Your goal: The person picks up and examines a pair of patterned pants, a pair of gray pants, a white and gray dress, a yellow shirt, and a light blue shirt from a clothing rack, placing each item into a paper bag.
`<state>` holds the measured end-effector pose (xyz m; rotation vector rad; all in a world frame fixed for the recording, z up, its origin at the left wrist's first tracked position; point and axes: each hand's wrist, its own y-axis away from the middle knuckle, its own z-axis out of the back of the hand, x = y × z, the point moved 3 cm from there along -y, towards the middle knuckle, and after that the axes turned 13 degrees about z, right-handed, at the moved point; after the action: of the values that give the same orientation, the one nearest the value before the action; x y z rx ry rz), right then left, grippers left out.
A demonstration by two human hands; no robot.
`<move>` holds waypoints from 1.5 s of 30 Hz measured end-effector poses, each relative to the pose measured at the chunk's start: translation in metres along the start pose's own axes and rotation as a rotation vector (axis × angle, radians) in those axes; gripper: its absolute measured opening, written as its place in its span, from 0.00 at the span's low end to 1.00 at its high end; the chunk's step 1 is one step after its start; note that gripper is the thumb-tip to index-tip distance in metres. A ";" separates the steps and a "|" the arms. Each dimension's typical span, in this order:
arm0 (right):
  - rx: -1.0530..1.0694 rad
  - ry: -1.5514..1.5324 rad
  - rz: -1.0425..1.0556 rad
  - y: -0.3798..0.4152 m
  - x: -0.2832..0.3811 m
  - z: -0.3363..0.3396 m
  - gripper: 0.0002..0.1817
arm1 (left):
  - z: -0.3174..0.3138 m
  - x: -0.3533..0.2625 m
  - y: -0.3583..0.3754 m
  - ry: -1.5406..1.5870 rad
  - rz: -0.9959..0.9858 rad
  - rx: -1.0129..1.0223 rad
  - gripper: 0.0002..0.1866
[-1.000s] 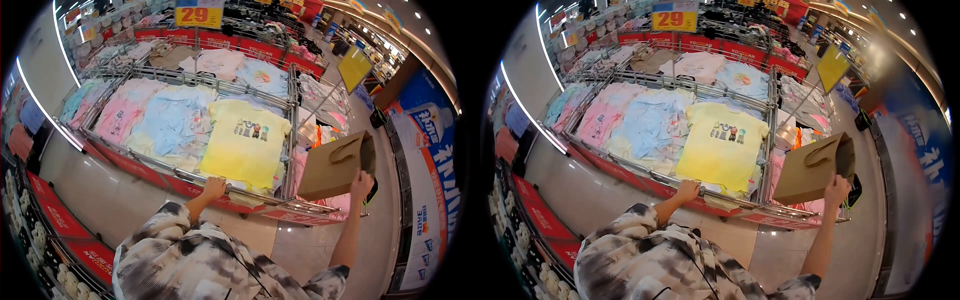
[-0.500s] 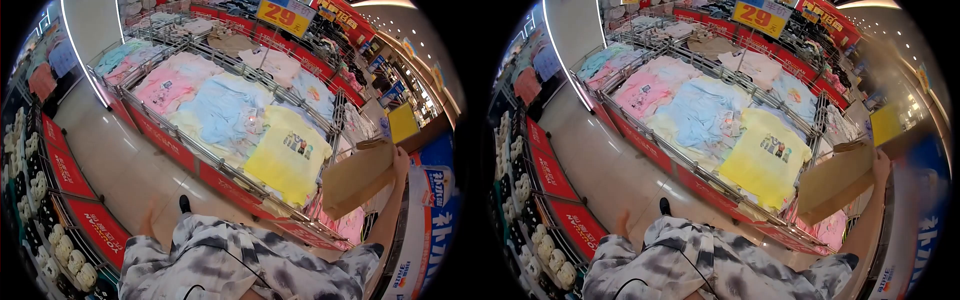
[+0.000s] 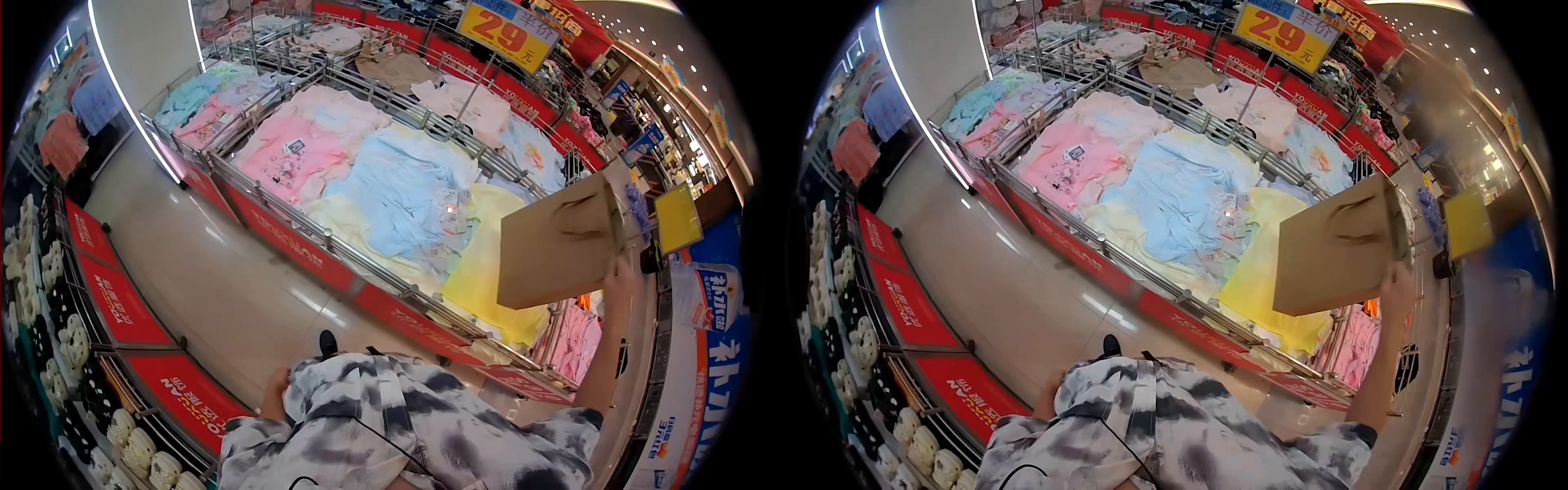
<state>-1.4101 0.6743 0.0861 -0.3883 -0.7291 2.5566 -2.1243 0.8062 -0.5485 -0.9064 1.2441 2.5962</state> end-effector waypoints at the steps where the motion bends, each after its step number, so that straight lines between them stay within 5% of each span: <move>1: 0.039 -0.016 0.034 0.010 0.025 -0.014 0.12 | 0.010 -0.006 -0.033 0.409 0.256 0.015 0.16; 2: 0.081 -0.031 0.065 0.022 0.048 -0.029 0.12 | 0.016 -0.008 -0.059 0.815 0.513 0.033 0.15; 4: 0.104 -0.080 0.180 0.052 0.077 -0.064 0.13 | 0.060 -0.060 -0.085 0.711 0.396 -0.041 0.16; 10: 0.092 -0.236 0.053 0.090 0.156 -0.044 0.12 | 0.147 -0.184 -0.111 0.383 0.090 0.052 0.15; 17: 0.336 -0.294 0.037 0.097 0.165 -0.029 0.10 | 0.115 -0.329 -0.079 0.307 -0.056 0.240 0.13; 27: 0.217 -0.598 0.038 0.090 0.143 -0.013 0.15 | 0.110 -0.572 -0.008 0.273 -0.517 0.406 0.06; 30: -0.012 -0.725 0.032 0.083 0.093 0.014 0.16 | 0.120 -0.640 0.006 0.114 -0.640 0.347 0.06; 34: -0.907 -0.705 -0.555 0.172 -0.007 -0.008 0.13 | 0.116 -0.731 0.029 -0.058 -0.888 0.274 0.05; 37: -1.259 -1.002 -0.848 0.214 -0.042 -0.053 0.11 | 0.099 -0.800 0.070 -0.144 -1.121 0.259 0.06; 40: -0.909 -0.868 -1.165 0.248 -0.027 -0.123 0.12 | 0.074 -0.861 0.117 -0.319 -1.396 0.308 0.06; 45: -0.260 -0.318 -1.092 0.312 0.031 -0.224 0.14 | -0.009 -0.900 0.144 -1.100 -1.618 0.357 0.10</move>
<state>-1.4584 0.5484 -0.2752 0.3010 -1.0183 1.4923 -1.4393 0.8316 0.0521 -0.0766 0.2530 1.0578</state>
